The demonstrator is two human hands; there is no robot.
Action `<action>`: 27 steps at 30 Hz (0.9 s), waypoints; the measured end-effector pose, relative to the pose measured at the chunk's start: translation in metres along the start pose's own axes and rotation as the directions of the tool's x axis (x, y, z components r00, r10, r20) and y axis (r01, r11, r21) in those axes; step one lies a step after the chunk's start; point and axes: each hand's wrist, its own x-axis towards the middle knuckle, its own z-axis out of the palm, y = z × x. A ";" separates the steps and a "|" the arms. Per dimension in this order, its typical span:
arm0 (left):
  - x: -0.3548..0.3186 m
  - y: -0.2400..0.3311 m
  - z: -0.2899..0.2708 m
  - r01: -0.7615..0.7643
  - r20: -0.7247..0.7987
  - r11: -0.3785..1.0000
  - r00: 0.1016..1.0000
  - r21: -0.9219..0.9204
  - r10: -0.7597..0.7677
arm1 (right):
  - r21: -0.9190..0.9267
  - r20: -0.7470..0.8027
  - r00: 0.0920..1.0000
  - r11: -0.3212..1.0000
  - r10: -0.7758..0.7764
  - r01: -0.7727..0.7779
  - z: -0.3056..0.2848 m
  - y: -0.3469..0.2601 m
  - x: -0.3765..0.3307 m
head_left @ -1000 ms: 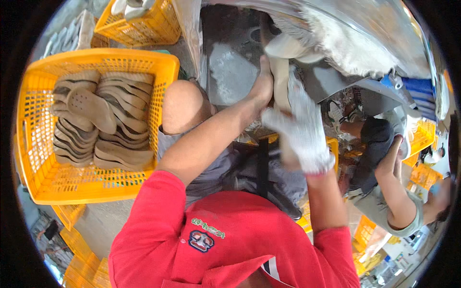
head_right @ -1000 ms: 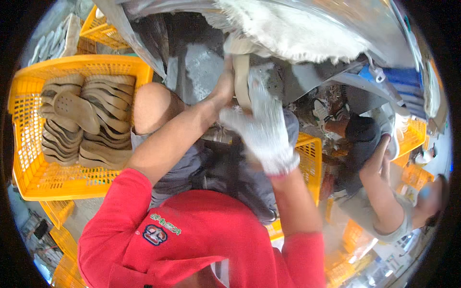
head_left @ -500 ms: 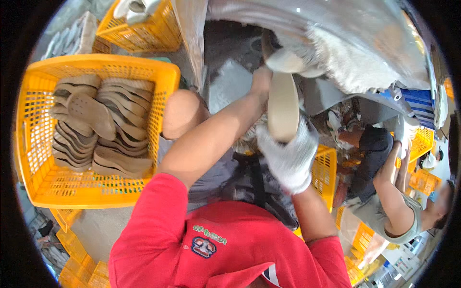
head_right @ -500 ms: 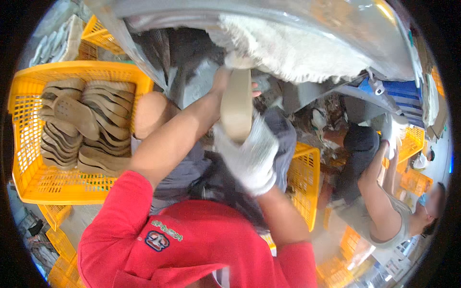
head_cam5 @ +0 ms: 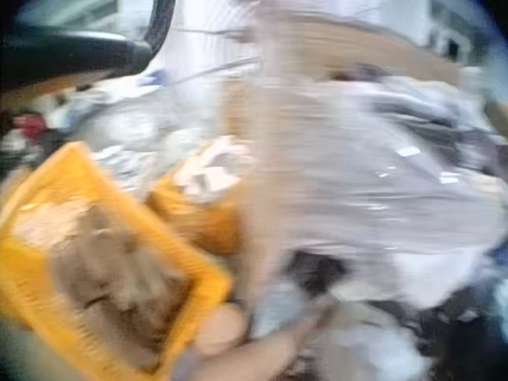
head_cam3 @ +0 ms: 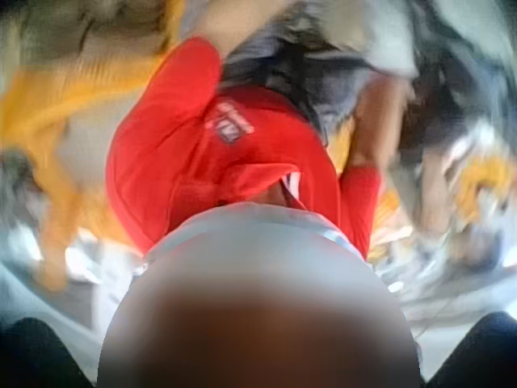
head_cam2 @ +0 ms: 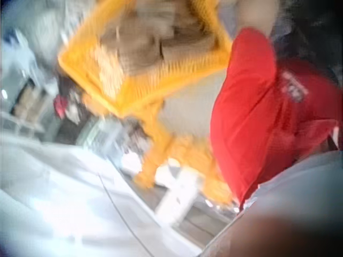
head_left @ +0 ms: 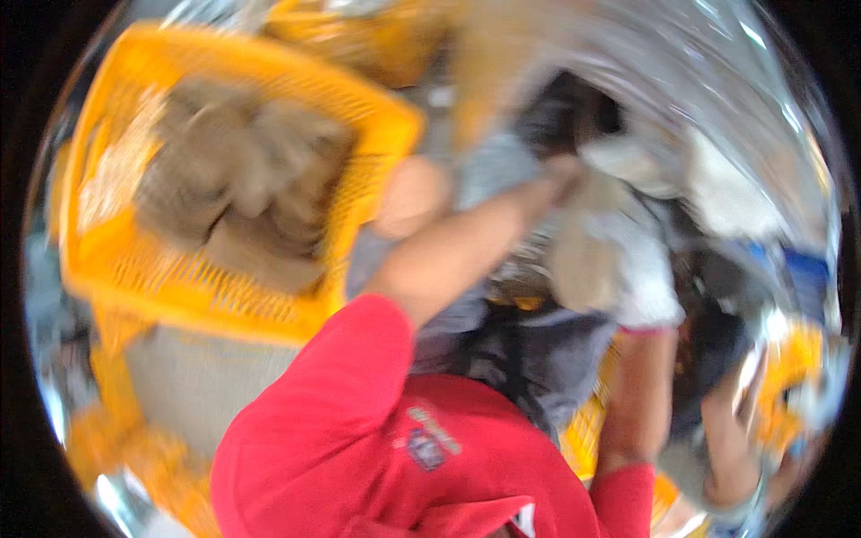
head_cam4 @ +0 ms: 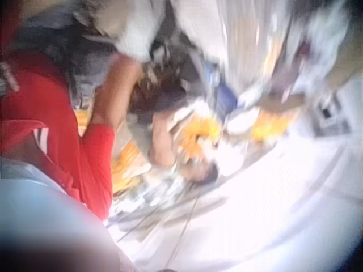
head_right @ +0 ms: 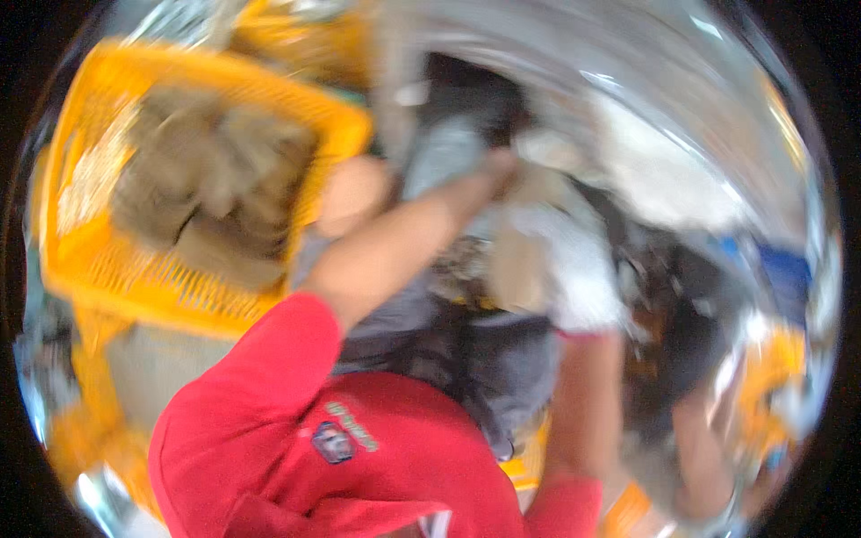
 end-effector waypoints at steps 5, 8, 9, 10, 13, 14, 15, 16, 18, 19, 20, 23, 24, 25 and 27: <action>-0.083 0.033 -0.073 -0.488 0.348 0.645 0.873 0.588 0.343 | -0.288 -0.179 0.981 0.957 -0.078 0.024 -0.014 0.084 -0.088; -0.150 0.063 -0.200 -0.378 0.035 0.185 0.506 0.907 0.862 | -0.315 -0.389 0.916 0.920 0.099 -0.234 -0.026 0.149 -0.135; -0.170 0.075 -0.248 -0.089 -0.150 0.199 0.385 0.976 0.910 | -0.344 -0.417 0.898 0.891 0.137 -0.296 -0.029 0.165 -0.147; -0.189 0.086 -0.296 0.229 -0.256 0.187 0.325 0.955 0.911 | -0.370 -0.436 0.885 0.864 0.162 -0.340 -0.032 0.179 -0.157; -0.221 0.092 -0.416 0.855 -0.677 -0.019 0.424 0.518 0.602 | -0.429 -0.443 0.885 0.834 0.139 -0.346 -0.039 0.197 -0.170; -0.224 0.091 -0.435 0.853 -0.742 -0.139 0.510 0.504 0.435 | -0.445 -0.443 0.889 0.833 0.115 -0.329 -0.039 0.195 -0.169; -0.223 0.091 -0.442 0.817 -0.750 -0.228 0.576 0.529 0.325 | -0.461 -0.434 0.899 0.841 0.063 -0.282 -0.038 0.190 -0.165; -0.220 0.093 -0.436 0.691 -0.617 -0.270 0.721 0.670 0.315 | -0.472 -0.419 0.908 0.851 0.011 -0.228 -0.034 0.182 -0.158; -0.218 0.108 -0.403 0.225 -0.165 -0.103 0.898 0.969 0.407 | -0.459 -0.394 0.918 0.874 -0.041 -0.158 -0.022 0.158 -0.142; -0.217 0.124 -0.380 -0.099 -0.048 0.294 0.889 0.951 0.454 | -0.282 -0.343 0.933 0.959 -0.107 0.006 -0.014 0.143 -0.133; -0.219 0.144 -0.368 -0.314 0.120 0.301 0.845 0.900 0.521 | -0.202 -0.348 0.937 0.978 -0.026 -0.047 -0.004 0.128 -0.125; -0.257 0.215 -0.305 -0.335 0.013 0.335 0.724 0.881 0.690 | -0.471 -0.241 0.923 0.868 -0.300 0.159 0.028 0.087 -0.108; -0.276 0.231 -0.274 -0.244 -0.022 0.177 0.530 0.953 0.848 | -0.390 -0.196 0.933 0.897 -0.302 0.209 0.037 0.075 -0.107; -0.287 0.234 -0.249 -0.406 -0.115 0.326 0.463 0.854 0.879 | -0.337 -0.152 0.882 0.863 -0.445 0.378 0.044 0.065 -0.107; -0.288 0.206 -0.195 -0.513 -0.293 0.475 0.397 0.715 0.870 | -0.364 -0.069 0.859 0.815 -0.507 0.452 0.055 0.048 -0.112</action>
